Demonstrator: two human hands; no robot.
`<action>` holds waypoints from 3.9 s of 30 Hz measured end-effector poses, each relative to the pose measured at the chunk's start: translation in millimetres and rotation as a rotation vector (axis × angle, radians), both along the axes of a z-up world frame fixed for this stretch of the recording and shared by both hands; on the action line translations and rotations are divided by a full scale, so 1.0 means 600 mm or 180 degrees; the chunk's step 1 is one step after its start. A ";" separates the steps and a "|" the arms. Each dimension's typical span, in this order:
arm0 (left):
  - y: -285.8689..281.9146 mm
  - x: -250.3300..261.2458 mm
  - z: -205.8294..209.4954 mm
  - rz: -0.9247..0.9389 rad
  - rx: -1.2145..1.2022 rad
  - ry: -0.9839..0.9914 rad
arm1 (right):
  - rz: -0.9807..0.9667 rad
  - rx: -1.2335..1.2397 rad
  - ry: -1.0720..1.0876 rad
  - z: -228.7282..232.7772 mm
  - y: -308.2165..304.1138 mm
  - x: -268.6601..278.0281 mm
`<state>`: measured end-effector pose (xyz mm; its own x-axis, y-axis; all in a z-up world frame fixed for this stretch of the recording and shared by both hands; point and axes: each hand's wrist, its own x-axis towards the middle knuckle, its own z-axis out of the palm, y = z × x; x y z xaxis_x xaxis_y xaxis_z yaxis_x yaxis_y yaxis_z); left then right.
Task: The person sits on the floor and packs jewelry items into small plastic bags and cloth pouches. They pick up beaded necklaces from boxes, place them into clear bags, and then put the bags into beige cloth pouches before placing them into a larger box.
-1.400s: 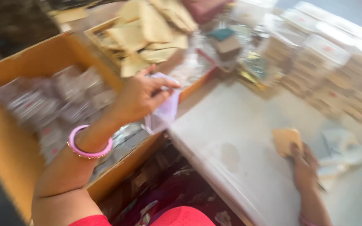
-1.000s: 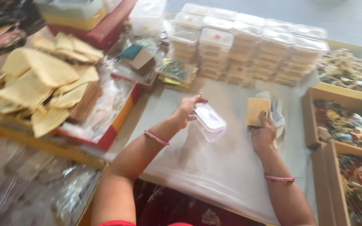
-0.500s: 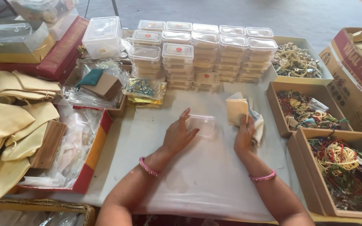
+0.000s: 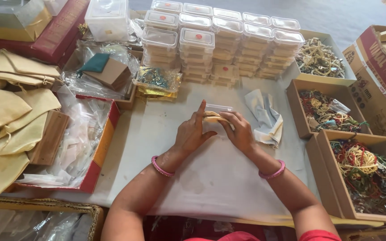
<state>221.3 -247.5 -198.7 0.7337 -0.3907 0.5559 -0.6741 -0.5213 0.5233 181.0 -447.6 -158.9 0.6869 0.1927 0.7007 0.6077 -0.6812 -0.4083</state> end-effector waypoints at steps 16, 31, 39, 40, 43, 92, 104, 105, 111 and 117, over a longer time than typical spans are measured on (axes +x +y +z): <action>0.005 -0.010 0.027 0.0186 0.0325 0.0196 | -0.0014 0.0351 0.0736 -0.044 -0.003 0.027; 0.003 0.011 0.010 0.0269 0.0747 -0.0741 | -0.0505 -0.0670 0.0145 -0.034 0.012 0.000; 0.005 0.003 0.006 0.0250 0.0865 -0.1292 | -0.1013 -0.1275 -0.0353 -0.028 0.008 -0.004; 0.005 0.003 0.006 0.0248 0.0866 -0.1289 | -0.1014 -0.1275 -0.0350 -0.029 0.008 -0.005; 0.008 0.003 0.008 0.0275 0.0878 -0.1138 | -0.1067 -0.1447 -0.0367 -0.031 0.005 -0.005; 0.052 0.034 -0.009 -0.0577 0.0746 -0.0484 | 0.0130 -0.0964 0.0130 -0.041 -0.025 0.004; 0.050 0.038 0.001 -0.0563 0.0474 -0.0552 | 0.0117 -0.0707 0.0149 -0.060 -0.032 0.016; 0.051 0.031 0.021 -0.0652 0.0408 -0.0597 | 0.0163 -0.0570 0.0104 -0.060 -0.033 0.016; 0.049 0.017 0.030 -0.0440 0.0089 -0.0631 | 0.0389 0.0221 0.0241 -0.040 -0.030 0.006; 0.049 0.012 0.040 -0.0537 -0.0311 -0.0364 | 0.0423 0.0347 0.0448 -0.050 -0.032 0.012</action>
<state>228.3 -218.0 -174.5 0.5924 -0.4429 0.6729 -0.8054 -0.3466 0.4809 188.4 -466.6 -188.9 0.7529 0.2164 0.6215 0.6210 -0.5462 -0.5622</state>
